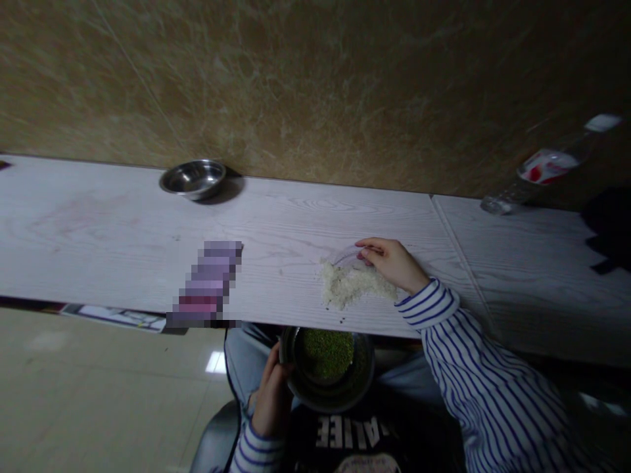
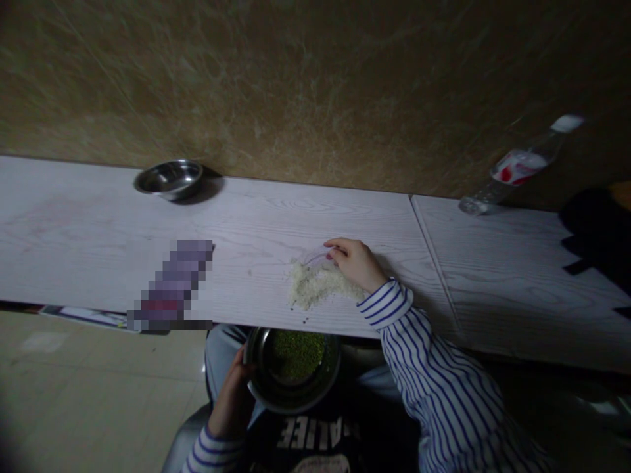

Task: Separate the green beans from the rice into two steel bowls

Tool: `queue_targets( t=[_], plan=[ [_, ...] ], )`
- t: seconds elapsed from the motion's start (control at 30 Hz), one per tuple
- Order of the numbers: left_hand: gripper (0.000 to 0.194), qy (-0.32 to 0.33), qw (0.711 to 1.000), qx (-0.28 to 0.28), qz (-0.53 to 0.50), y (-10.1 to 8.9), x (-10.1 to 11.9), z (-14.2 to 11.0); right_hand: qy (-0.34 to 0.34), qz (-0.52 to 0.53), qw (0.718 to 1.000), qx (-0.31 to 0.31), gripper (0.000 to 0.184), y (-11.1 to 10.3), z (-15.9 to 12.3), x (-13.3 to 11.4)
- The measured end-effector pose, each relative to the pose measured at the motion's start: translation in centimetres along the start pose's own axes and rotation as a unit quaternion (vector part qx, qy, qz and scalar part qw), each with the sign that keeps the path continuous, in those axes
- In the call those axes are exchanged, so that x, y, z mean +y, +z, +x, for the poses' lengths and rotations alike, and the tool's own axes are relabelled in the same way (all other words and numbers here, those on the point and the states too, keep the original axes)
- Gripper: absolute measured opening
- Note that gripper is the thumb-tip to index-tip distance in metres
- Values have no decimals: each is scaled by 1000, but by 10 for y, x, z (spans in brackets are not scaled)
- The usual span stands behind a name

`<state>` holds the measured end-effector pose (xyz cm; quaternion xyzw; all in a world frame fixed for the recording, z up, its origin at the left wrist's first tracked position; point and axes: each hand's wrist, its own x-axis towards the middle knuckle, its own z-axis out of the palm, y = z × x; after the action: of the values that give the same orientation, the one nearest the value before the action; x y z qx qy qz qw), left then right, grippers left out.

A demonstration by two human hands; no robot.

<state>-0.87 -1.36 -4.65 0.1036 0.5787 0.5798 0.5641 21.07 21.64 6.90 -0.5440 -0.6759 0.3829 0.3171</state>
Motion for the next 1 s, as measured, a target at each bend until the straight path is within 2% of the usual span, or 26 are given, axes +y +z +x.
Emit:
queue_targets(
  t=[0.2,0.33,0.47,1.0],
  plan=[
    [46,1,1000,-6,-27,2,0,-3,7,55,997,-54,25,3,-3,-9],
    [46,2,1000,3,-20,4,3,-3,25,62,995,-70,24,2,-6,-11],
    [46,-3,1000,-11,-29,7,5,-4,28,66,994,-86,22,0,-11,-14],
    [44,-11,999,5,-35,9,0,-2,-15,66,993,-102,23,1,-37,-17]
  ],
)
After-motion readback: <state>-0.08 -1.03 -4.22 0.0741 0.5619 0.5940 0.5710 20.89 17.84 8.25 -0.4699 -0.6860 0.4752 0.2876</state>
